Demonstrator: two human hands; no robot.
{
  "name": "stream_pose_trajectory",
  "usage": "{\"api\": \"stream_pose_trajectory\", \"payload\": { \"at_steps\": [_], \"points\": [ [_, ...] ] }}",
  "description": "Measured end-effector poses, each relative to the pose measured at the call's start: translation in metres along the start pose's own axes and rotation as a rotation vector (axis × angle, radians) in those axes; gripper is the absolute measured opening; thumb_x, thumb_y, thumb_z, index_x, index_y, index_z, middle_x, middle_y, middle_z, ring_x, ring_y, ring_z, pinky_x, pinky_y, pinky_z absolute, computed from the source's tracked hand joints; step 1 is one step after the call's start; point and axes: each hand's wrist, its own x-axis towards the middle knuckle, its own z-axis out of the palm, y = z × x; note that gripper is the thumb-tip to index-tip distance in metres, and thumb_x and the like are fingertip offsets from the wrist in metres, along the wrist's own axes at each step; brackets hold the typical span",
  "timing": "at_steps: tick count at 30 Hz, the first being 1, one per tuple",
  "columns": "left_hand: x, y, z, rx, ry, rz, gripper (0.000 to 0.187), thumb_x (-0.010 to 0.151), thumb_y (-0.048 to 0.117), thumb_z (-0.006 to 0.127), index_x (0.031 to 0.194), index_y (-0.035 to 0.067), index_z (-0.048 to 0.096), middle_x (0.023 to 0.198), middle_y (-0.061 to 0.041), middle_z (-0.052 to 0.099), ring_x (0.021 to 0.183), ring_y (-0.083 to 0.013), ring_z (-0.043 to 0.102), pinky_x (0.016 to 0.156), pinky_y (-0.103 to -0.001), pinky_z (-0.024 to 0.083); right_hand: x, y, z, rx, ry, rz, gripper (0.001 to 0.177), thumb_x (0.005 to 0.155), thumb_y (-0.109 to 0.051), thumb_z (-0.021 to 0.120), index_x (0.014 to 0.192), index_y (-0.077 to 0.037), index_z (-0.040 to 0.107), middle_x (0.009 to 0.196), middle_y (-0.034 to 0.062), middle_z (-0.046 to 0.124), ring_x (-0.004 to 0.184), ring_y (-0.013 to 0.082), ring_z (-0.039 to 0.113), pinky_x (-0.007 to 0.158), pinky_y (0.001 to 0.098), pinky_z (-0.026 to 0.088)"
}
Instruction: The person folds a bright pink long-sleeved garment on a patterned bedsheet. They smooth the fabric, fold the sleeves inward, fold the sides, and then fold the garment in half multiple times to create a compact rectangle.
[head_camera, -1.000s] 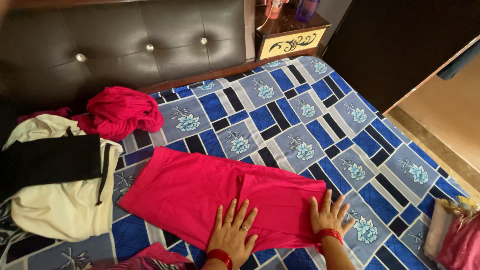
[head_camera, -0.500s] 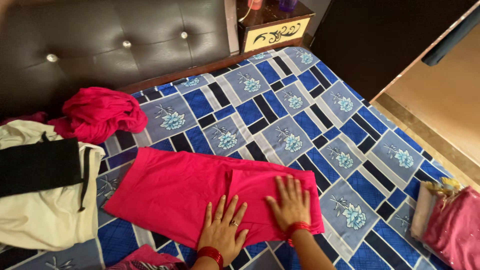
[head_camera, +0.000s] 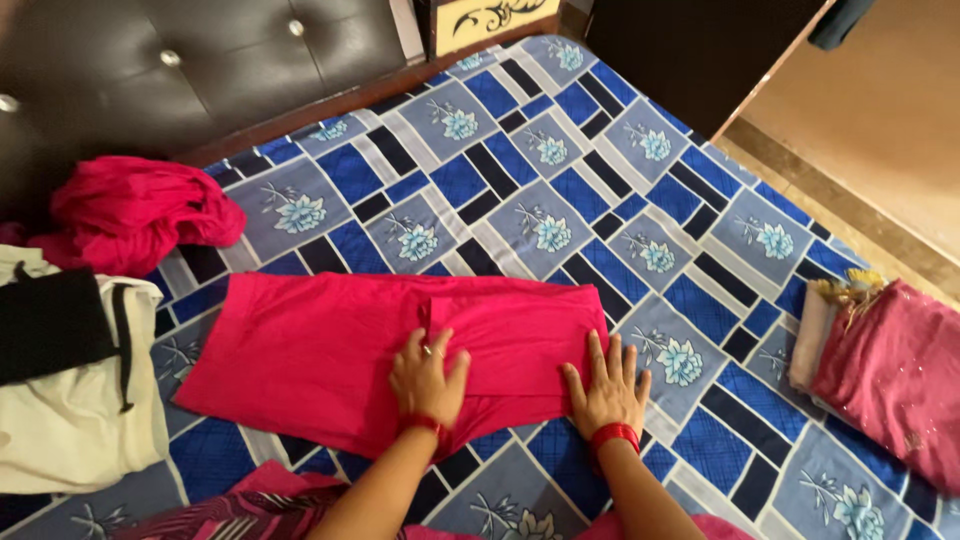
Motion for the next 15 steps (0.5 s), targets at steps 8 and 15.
{"api": "stream_pose_trajectory", "payload": {
  "at_steps": [8, 15],
  "points": [
    [0.101, -0.038, 0.045, -0.690, -0.121, -0.179, 0.034, 0.068, 0.010, 0.086, 0.102, 0.011, 0.081, 0.105, -0.009, 0.076, 0.098, -0.0221, 0.069, 0.089, -0.033, 0.053, 0.000, -0.007, -0.011, 0.010, -0.028, 0.029, 0.077, 0.094, -0.070, 0.037, 0.161, -0.033, 0.024, 0.168, 0.0052, 0.020, 0.155, 0.0294, 0.014, 0.122, 0.0548, 0.010],
    [0.119, -0.045, 0.026, -0.704, -0.429, -0.170, 0.058, 0.065, -0.007, 0.076, 0.117, 0.016, 0.079, 0.110, -0.006, 0.078, 0.092, -0.0132, 0.070, 0.086, -0.029, 0.057, 0.003, 0.001, 0.002, 0.087, 0.051, 0.000, 0.078, 0.095, -0.069, 0.036, 0.161, -0.030, 0.022, 0.168, 0.0075, 0.018, 0.155, 0.0294, 0.012, 0.121, 0.0537, 0.008]
  ]
}}
